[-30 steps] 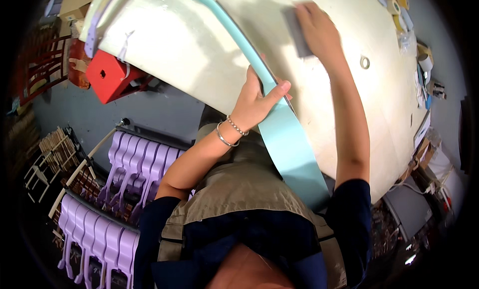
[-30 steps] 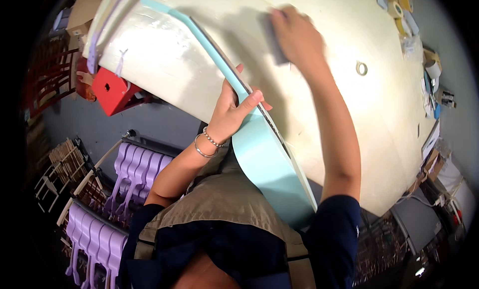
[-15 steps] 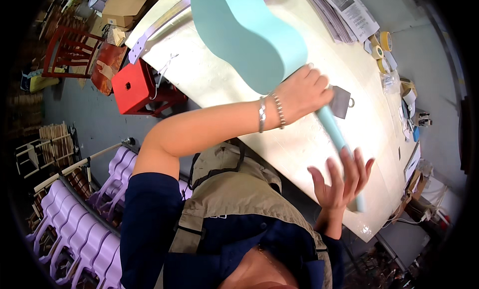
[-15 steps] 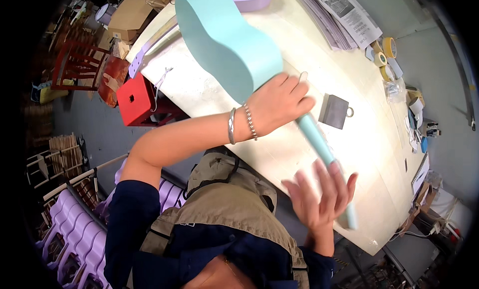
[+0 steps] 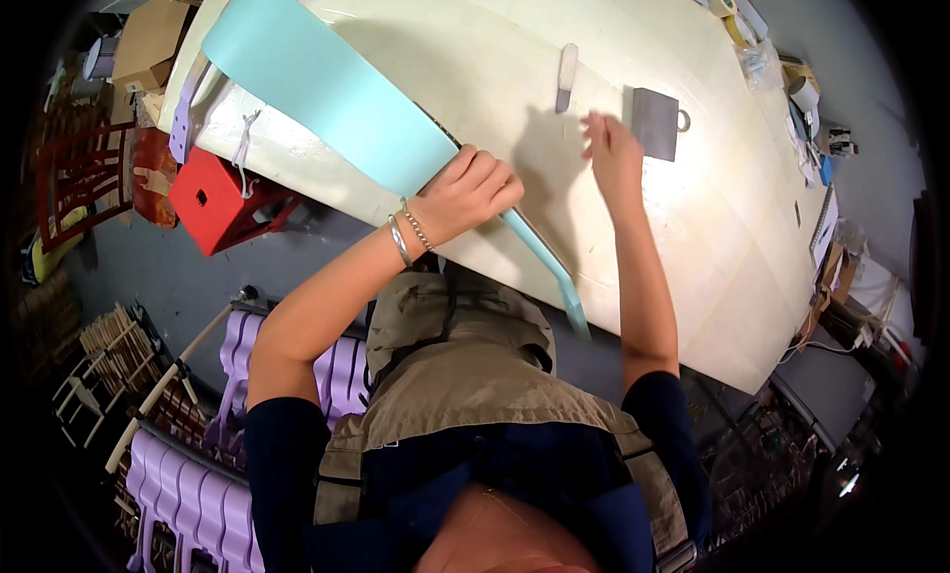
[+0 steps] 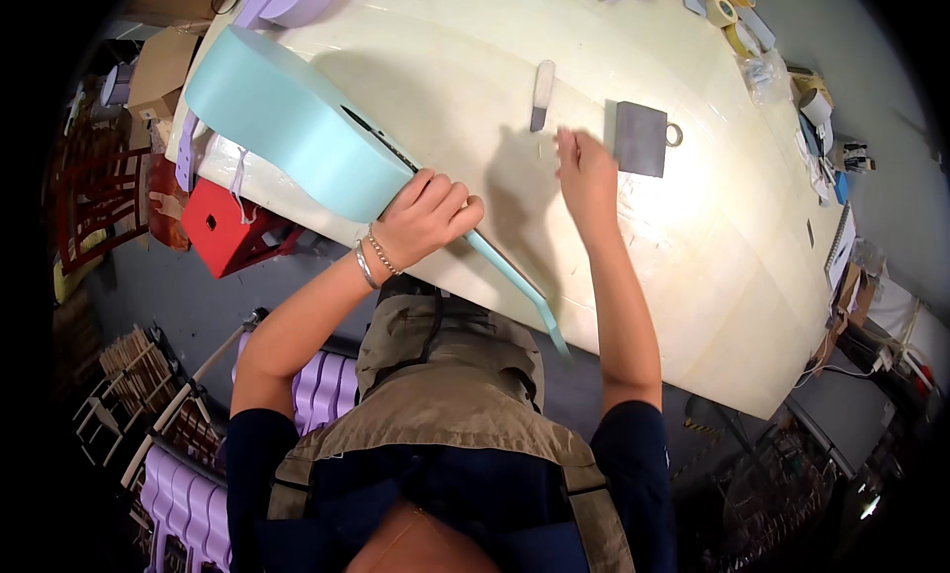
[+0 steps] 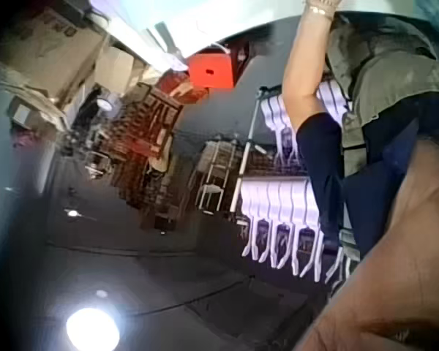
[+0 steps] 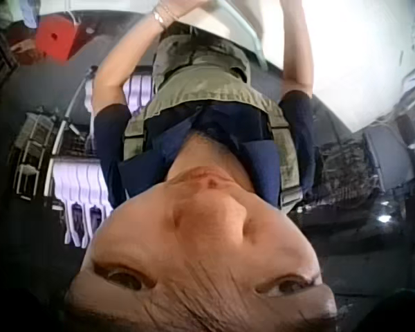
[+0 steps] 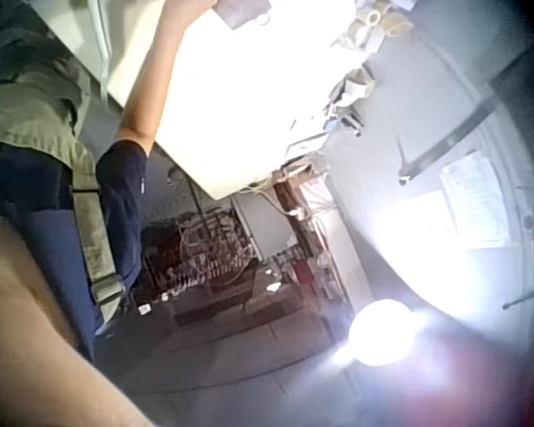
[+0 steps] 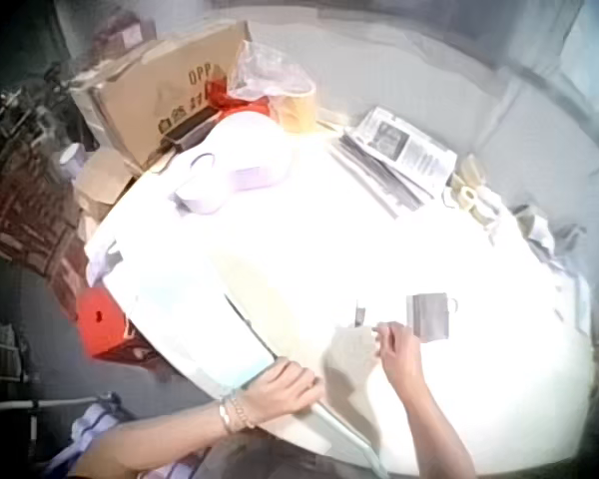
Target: The person uses a craft knife to trim edges and a sanding block to smooth the surface of purple and teal plastic guitar-shaped parts. They handle the items one at a time, inspecting them and placing them on a nearby rack after finishing.
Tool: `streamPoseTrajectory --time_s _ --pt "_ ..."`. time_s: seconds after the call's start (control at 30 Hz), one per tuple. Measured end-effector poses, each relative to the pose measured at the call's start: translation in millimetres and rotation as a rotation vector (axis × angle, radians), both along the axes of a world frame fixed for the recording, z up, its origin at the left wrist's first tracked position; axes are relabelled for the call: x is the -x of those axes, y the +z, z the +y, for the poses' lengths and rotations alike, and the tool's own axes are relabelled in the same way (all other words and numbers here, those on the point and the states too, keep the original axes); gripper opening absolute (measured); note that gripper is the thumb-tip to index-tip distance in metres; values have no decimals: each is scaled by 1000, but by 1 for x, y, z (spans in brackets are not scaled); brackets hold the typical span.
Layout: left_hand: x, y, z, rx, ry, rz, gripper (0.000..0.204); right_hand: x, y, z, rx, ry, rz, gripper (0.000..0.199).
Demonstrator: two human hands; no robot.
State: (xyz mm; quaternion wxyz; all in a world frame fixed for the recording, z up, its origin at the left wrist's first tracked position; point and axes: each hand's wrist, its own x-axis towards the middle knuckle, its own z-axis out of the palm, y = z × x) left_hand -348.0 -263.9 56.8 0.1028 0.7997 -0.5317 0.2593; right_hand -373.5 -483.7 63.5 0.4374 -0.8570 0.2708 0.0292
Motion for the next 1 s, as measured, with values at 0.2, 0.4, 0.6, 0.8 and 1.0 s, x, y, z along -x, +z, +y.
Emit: streamPoseTrajectory --time_s 0.2,0.4,0.6,0.8,1.0 --pt "11 6 -3 -14 66 96 23 -87 -30 -19 504 272 290 49" --pt "78 12 25 295 -100 655 29 -68 -12 -20 -231 130 86 28" --pt "93 -4 6 766 260 1932 58 -24 17 7 -755 220 -255 18" --pt "101 -8 -24 1078 185 2203 63 -24 31 27 -541 716 -369 12" --pt "101 -12 -26 991 108 2200 56 -46 36 37 -402 982 -520 15"
